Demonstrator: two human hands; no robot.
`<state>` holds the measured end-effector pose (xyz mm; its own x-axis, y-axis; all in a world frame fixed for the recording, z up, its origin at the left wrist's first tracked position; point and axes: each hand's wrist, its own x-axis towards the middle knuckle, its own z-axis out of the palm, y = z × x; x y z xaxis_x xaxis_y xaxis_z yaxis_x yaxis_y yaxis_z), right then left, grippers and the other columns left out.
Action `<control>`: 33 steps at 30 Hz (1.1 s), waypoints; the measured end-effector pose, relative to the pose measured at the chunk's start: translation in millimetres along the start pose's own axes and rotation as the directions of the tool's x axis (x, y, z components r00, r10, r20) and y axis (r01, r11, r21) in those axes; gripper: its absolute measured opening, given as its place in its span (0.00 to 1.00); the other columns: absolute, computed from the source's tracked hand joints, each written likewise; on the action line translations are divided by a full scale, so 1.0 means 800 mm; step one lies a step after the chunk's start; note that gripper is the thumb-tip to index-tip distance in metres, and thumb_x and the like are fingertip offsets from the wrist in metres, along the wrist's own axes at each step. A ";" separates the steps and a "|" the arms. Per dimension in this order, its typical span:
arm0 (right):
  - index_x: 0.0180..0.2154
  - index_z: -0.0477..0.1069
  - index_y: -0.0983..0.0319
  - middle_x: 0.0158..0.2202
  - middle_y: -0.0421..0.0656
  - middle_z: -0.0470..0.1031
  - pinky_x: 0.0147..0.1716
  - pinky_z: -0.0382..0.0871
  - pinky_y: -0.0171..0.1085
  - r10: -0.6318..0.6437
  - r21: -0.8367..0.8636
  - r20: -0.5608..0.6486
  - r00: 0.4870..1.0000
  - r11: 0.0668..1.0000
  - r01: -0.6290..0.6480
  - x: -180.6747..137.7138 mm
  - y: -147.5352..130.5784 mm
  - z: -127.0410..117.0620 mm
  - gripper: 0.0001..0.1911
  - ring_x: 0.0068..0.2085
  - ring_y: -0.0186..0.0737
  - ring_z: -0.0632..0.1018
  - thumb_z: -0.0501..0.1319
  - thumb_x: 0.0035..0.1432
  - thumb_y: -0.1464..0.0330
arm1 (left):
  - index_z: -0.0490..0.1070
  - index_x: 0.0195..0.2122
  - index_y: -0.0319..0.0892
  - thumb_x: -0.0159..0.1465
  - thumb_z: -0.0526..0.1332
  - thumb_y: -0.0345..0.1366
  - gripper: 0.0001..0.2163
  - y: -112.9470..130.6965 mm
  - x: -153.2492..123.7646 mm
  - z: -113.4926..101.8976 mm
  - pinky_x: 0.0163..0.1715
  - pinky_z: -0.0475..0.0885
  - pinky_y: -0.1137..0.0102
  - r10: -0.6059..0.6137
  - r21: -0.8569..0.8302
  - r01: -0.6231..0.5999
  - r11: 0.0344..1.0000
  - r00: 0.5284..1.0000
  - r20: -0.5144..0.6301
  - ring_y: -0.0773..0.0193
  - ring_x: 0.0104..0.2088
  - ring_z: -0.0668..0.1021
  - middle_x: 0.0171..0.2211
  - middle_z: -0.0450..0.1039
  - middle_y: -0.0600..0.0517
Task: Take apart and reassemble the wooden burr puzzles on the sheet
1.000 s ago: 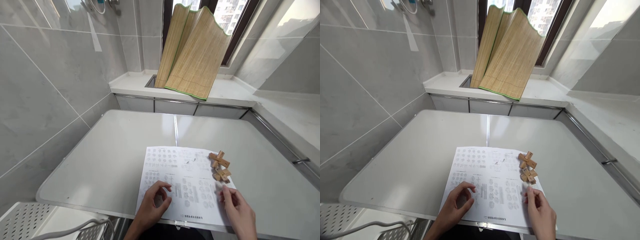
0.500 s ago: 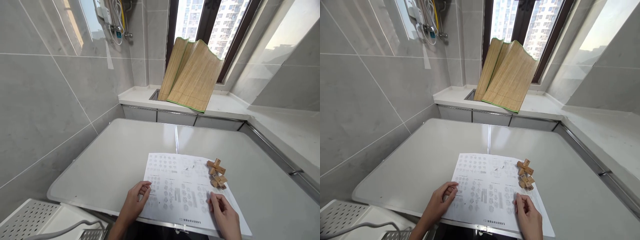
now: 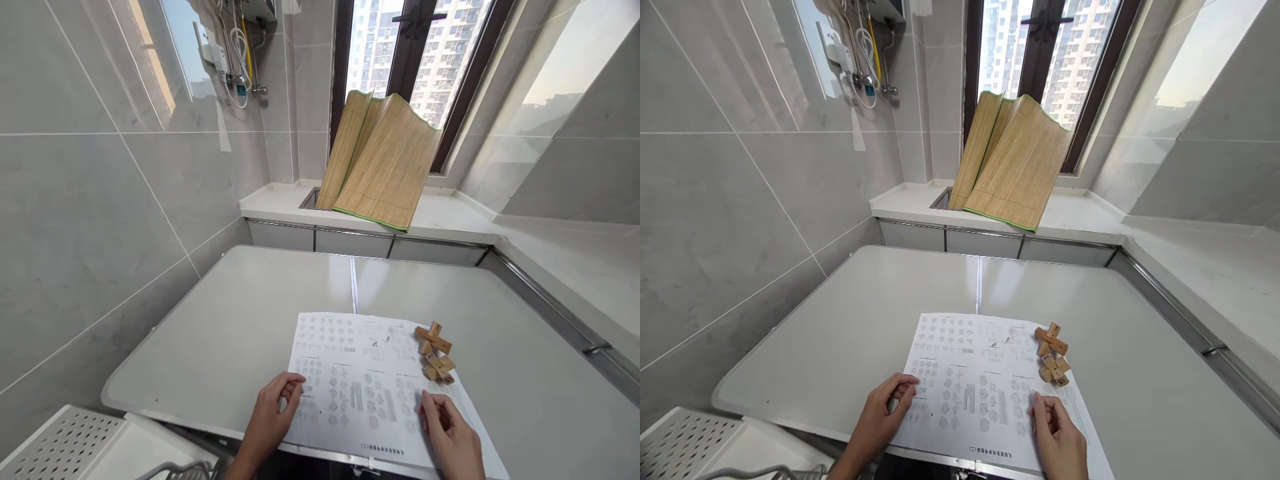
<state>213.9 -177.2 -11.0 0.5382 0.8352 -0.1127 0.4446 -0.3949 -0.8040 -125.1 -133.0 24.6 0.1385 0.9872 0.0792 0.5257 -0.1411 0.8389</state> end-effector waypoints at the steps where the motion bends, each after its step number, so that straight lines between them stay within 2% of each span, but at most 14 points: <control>1: 0.28 0.71 0.56 0.22 0.39 0.74 0.27 0.65 0.36 -0.004 0.006 -0.018 1.000 1.000 0.004 -0.001 -0.002 0.001 0.29 0.25 0.43 0.72 0.54 0.56 0.38 | 0.77 0.44 0.44 0.72 0.57 0.44 0.12 0.000 0.000 0.000 0.38 0.75 0.68 -0.008 0.005 0.008 1.000 1.000 0.005 0.61 0.33 0.79 0.34 0.79 0.51; 5: 0.28 0.70 0.56 0.20 0.37 0.72 0.29 0.64 0.35 -0.031 0.023 -0.077 0.997 0.999 0.032 -0.009 -0.013 0.004 0.27 0.24 0.41 0.70 0.53 0.59 0.40 | 0.77 0.43 0.45 0.72 0.57 0.44 0.12 0.000 0.000 0.001 0.38 0.74 0.68 -0.027 0.017 0.027 0.999 1.000 0.007 0.60 0.33 0.79 0.34 0.79 0.50; 16: 0.27 0.70 0.56 0.19 0.37 0.69 0.27 0.64 0.35 -0.061 0.019 -0.102 0.993 0.998 0.063 -0.008 -0.017 0.003 0.29 0.23 0.39 0.68 0.53 0.60 0.39 | 0.78 0.41 0.45 0.70 0.58 0.47 0.14 0.007 0.008 0.003 0.34 0.74 0.70 -0.045 0.037 0.045 0.998 0.999 -0.012 0.60 0.31 0.79 0.32 0.79 0.51; 33: 0.27 0.70 0.56 0.22 0.39 0.71 0.28 0.66 0.34 -0.020 0.024 -0.067 0.998 0.999 0.022 -0.005 -0.025 0.001 0.29 0.25 0.41 0.70 0.52 0.61 0.39 | 0.75 0.33 0.45 0.70 0.57 0.52 0.17 0.012 0.020 0.004 0.30 0.72 0.73 -0.085 0.116 0.085 0.990 0.996 -0.001 0.62 0.27 0.76 0.27 0.76 0.54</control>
<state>202.5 -172.6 5.3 0.5762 0.8154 -0.0566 0.4393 -0.3674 -0.8198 -115.3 -118.8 32.4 0.0922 0.9957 0.0079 0.6295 -0.0645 0.7743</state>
